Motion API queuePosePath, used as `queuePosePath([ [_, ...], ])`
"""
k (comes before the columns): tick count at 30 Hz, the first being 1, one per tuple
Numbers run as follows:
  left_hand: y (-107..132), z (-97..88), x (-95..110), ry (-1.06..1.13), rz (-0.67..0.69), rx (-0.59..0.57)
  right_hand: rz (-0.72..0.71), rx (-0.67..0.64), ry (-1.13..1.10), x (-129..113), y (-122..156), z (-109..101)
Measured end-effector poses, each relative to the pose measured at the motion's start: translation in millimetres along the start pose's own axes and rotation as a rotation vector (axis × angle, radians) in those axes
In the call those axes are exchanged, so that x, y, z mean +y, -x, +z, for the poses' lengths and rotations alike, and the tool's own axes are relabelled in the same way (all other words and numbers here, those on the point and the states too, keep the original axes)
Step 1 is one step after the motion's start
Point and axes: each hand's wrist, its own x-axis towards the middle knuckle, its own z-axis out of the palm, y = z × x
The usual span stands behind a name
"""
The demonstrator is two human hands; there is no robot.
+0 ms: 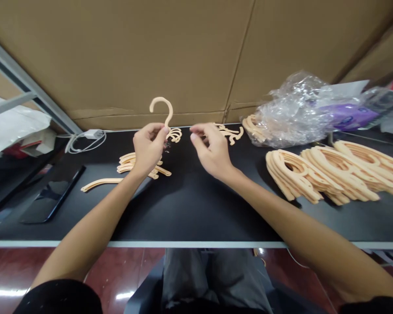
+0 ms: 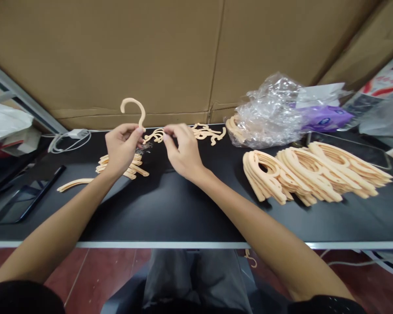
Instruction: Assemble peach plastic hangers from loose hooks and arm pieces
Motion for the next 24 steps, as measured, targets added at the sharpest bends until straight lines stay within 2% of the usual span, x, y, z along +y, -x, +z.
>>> queuePosePath([
  [2, -9.3, -4.1, -3.4, 0.085, -0.053, 0.102, -0.065, -0.198, 0.01, -4.6, 12.9, 12.7],
  [4, -14.9, -6.6, -6.5, 0.124, -0.092, 0.149, -0.114, -0.375, 0.063, -11.5, 25.2, 23.3],
  [7, -15.3, -5.8, -9.6, 0.139, -0.136, 0.138, -0.161, -0.509, 0.192, -21.0, 36.2, 31.3],
  [10, -10.7, -2.4, -10.6, 0.149, -0.13, 0.091, -0.18, -0.573, 0.284, -23.6, 36.9, 30.7],
  [12, -7.8, -0.7, -10.5, 0.146, -0.113, 0.07, -0.167, -0.586, 0.341, -21.3, 33.4, 27.0],
  [15, -5.9, 0.3, -10.0, 0.138, -0.117, 0.054, -0.138, -0.537, 0.413, -11.5, 24.1, 18.5],
  [20, -5.8, 0.5, -12.7, 0.116, -0.116, 0.034, -0.016, -0.392, 0.414, 20.9, 2.4, 2.0],
  [24, -3.3, 1.9, -19.2, 0.092, -0.107, -0.036, 0.046, -0.356, 0.456, 46.7, -9.5, -10.1],
])
